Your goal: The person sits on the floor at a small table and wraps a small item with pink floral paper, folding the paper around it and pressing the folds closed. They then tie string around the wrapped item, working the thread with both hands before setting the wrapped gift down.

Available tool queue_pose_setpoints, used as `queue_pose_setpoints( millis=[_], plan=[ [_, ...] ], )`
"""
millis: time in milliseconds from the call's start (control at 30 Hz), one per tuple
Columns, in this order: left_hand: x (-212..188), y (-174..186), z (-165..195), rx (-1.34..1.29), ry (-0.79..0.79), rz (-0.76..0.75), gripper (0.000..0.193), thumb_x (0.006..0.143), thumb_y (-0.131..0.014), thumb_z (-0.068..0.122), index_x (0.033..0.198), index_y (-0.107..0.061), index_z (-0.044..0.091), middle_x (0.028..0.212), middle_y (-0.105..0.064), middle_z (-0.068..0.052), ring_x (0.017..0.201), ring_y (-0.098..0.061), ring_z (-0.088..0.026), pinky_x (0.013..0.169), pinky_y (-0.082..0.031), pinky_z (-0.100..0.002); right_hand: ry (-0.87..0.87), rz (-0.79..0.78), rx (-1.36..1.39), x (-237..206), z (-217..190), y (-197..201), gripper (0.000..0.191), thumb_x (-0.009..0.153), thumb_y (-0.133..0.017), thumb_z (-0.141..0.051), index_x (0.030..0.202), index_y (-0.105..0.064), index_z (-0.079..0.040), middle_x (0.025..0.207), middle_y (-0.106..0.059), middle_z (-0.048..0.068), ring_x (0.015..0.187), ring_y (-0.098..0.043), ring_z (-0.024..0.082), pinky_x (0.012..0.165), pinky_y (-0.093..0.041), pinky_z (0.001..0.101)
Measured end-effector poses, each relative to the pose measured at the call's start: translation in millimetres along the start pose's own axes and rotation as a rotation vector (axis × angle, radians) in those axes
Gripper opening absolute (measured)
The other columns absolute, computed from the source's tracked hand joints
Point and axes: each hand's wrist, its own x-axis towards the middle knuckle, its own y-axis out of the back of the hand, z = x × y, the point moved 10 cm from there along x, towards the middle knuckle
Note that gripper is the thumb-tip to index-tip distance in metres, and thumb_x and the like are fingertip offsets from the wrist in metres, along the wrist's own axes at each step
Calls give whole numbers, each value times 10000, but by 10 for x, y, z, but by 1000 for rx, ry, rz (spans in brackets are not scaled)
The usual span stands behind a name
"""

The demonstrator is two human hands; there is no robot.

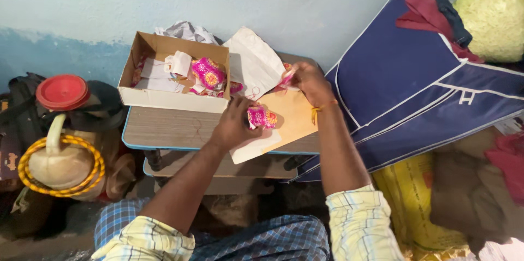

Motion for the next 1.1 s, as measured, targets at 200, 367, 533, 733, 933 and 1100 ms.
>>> queue_pose_setpoints(
  millis=[200,367,533,733,933,1100],
  plan=[
    [-7,-40,-78,13,102,-37,691,625,-908,270,1207,-582,88,1228,-551,-187,1165,-560,-412,966,-495,-485,1004,499,12,-1002,-1324,506,93,1023,-628,-40,1105,-587,-54,1117,-679,139,1017,-682,254,959,-593,398],
    [-32,13,37,2,16,-1,593,699,-849,247,1218,-602,102,1232,-584,-150,1192,-585,-373,1019,-522,-451,516,292,-944,-492,-720,-162,91,912,-661,-120,949,-712,-55,913,-734,124,897,-714,239,816,-552,375],
    [30,71,113,-12,-46,27,628,633,-894,251,1171,-617,85,1200,-572,-175,1170,-563,-402,983,-495,-473,372,335,-651,-415,-231,86,100,933,-643,-112,915,-710,-40,797,-732,63,755,-676,142,702,-533,301],
    [0,37,14,-48,-41,21,588,681,-865,193,1191,-599,69,1220,-575,-165,1188,-570,-388,1009,-498,-454,191,285,-65,-528,30,388,102,1010,-630,-143,988,-663,-49,806,-671,22,692,-565,96,655,-462,252],
    [-7,46,-26,-127,-56,22,557,682,-857,160,1158,-589,50,1185,-586,-155,1151,-596,-348,1007,-505,-421,79,7,390,-708,250,136,31,999,-655,-102,1006,-639,-77,795,-626,23,749,-611,147,694,-470,284],
    [-24,69,-23,-153,-82,-1,516,687,-858,103,1132,-608,34,1139,-604,-137,1113,-604,-311,987,-506,-390,46,-97,611,-874,349,-66,116,962,-616,-72,1073,-649,-81,815,-622,34,845,-659,182,857,-536,367]
  ],
)
